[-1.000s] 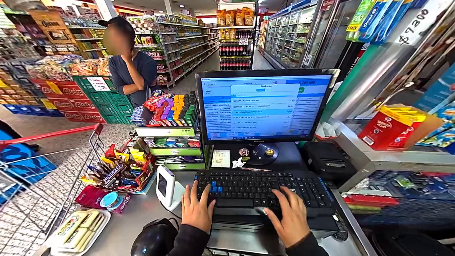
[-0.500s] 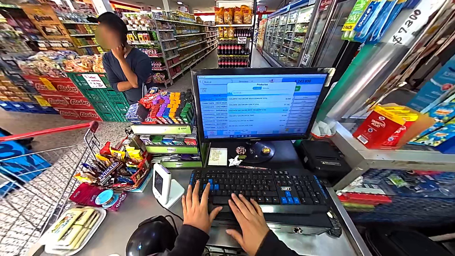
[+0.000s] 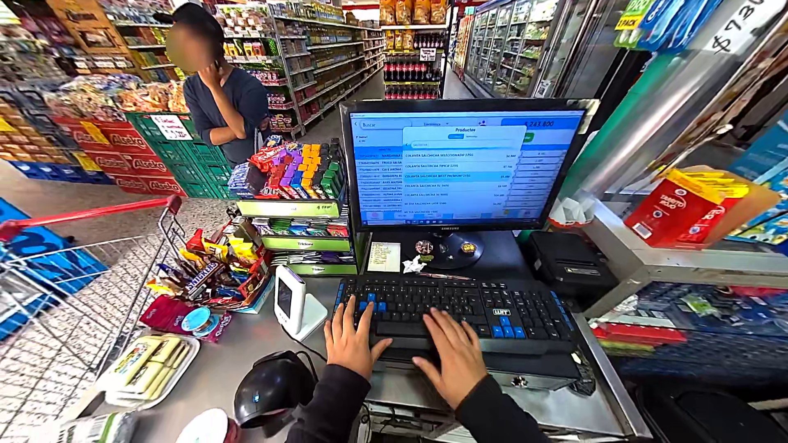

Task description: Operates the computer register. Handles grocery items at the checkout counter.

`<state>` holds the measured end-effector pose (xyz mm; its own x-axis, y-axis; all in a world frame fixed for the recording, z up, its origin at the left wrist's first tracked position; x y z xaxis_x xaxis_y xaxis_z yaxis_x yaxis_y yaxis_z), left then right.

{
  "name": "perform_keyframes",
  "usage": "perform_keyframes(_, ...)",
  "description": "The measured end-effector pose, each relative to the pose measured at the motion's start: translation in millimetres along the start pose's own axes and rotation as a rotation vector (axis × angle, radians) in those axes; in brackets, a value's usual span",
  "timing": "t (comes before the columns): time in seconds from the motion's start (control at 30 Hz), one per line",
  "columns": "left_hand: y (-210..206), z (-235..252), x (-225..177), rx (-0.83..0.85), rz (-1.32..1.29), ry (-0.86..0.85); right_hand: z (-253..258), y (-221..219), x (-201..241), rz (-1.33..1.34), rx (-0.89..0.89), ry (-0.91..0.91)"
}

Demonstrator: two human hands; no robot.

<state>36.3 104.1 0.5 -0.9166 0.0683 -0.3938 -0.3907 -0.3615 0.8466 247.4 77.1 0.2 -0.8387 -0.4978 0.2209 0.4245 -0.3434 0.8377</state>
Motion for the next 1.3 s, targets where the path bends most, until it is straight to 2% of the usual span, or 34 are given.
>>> perform_keyframes(0.1, 0, 1, 0, 0.002, 0.003, -0.004, 1, -1, -10, -0.059, 0.010, -0.060)
perform_keyframes(0.37, -3, 0, 1, -0.006, 0.000, -0.014, 19, -9, 11, 0.003, 0.120, 0.058)
perform_keyframes(0.53, -2, 0, 1, -0.012, -0.008, -0.016, 31, -4, 10, 0.023, 0.190, 0.004)
perform_keyframes(0.7, -1, 1, 1, -0.007, 0.001, -0.019, 43, 3, 0, 0.044, 0.193, -0.065)
perform_keyframes(0.87, -2, 1, 1, -0.022, 0.002, -0.022, 41, -4, -5, 0.031, 0.039, -0.029)
perform_keyframes(1.07, -2, 1, -1, -0.014, 0.000, -0.018, 38, -13, -7, -0.103, 0.038, 0.023)
perform_keyframes(1.23, -2, 0, 0, -0.022, 0.002, -0.025, 36, -17, -2, -0.106, 0.019, 0.042)
perform_keyframes(1.3, -4, 1, 1, -0.039, -0.003, -0.038, 40, -14, 3, -0.082, 0.102, 0.022)
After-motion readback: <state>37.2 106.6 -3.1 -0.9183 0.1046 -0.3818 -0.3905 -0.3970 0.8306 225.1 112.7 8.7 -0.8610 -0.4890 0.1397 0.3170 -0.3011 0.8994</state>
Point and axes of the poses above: each hand's wrist, its own z-axis towards the middle knuckle, its own y-axis out of the back of the hand, x = y × z, the point moved 1 cm from there along z, towards the middle knuckle, and after that the axes turned 9 degrees about y, right-handed, at the moved point
